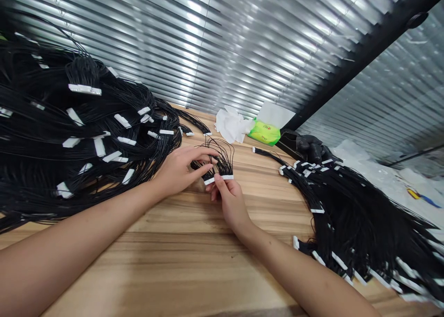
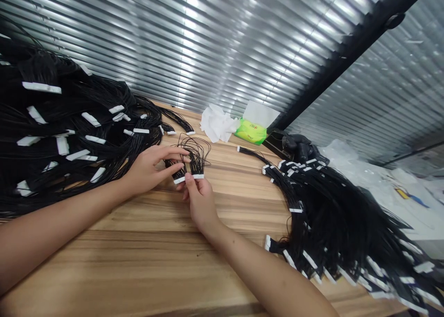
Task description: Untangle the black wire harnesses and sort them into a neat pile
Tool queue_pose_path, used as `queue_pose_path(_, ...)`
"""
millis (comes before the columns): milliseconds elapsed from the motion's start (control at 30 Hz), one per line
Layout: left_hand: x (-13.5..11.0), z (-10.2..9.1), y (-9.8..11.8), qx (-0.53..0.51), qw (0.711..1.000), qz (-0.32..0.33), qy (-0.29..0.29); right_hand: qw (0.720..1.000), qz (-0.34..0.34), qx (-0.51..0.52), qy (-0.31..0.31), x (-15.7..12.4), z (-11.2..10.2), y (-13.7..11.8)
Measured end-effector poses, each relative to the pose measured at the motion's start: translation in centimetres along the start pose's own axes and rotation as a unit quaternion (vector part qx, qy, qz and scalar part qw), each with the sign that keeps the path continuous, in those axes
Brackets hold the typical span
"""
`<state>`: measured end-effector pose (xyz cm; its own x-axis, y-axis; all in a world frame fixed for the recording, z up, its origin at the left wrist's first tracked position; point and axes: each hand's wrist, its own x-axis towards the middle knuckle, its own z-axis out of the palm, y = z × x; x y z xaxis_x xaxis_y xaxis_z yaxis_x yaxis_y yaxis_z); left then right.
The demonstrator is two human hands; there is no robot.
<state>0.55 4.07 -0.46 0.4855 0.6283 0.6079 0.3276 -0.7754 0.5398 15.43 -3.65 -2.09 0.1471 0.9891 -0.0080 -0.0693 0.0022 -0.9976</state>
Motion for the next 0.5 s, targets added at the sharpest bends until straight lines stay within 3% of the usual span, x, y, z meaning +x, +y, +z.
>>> queue_pose_path(233,0.08,-0.07,-0.10,0.026,0.999,-0.010,-0.038,1.000,-0.007,-0.014,-0.008,-0.03,-0.07,0.17)
queue_pose_path(500,0.23,-0.10,-0.29,-0.084,0.989,-0.008,-0.123,1.000,-0.001,0.005,-0.006,0.03,-0.08,0.47)
